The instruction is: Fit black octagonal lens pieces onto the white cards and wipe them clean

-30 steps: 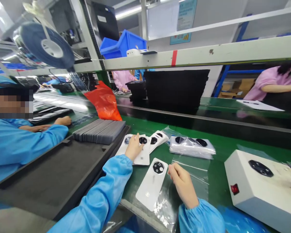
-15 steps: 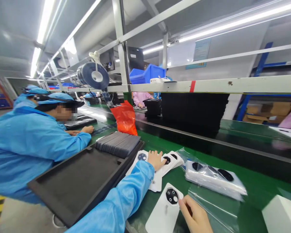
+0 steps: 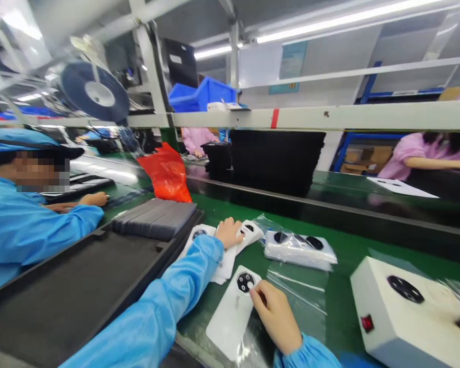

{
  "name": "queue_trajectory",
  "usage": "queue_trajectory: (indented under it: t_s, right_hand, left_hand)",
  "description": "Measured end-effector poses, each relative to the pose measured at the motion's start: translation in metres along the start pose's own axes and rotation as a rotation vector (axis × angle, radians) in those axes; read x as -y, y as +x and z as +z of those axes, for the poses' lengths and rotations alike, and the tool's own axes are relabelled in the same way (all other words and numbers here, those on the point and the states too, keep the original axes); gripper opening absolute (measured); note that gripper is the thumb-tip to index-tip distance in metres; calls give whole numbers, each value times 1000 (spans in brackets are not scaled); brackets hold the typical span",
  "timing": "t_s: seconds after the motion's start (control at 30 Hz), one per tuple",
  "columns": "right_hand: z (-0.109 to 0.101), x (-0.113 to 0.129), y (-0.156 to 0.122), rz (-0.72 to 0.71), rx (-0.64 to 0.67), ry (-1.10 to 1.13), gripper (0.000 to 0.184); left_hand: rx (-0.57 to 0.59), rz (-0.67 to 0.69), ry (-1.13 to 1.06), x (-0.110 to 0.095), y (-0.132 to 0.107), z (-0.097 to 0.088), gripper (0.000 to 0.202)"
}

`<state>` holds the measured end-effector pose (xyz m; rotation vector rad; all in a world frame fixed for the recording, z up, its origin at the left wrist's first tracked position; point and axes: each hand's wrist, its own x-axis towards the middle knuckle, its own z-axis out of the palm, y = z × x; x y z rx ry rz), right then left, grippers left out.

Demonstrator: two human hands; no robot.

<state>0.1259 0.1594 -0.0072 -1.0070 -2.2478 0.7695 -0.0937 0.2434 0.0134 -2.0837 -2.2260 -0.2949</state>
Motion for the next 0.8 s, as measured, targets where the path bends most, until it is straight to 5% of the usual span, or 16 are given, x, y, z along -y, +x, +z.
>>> queue_trajectory:
  t_s: [0.27, 0.5, 0.7, 0.8]
  right_hand:
    - [0, 2, 1, -6, 26, -52, 33]
    - [0, 1, -2, 4, 54, -83, 27]
    - [8, 1, 7, 43, 107, -39, 26]
    - [8, 11, 6, 95, 106, 16, 22]
  left_hand:
    - [64, 233, -95, -22, 29, -4, 37]
    - [56, 46, -74, -19, 15, 6, 38]
    - [210, -83, -20, 30, 1, -24, 37]
    - [245, -55, 2, 12, 7, -35, 36]
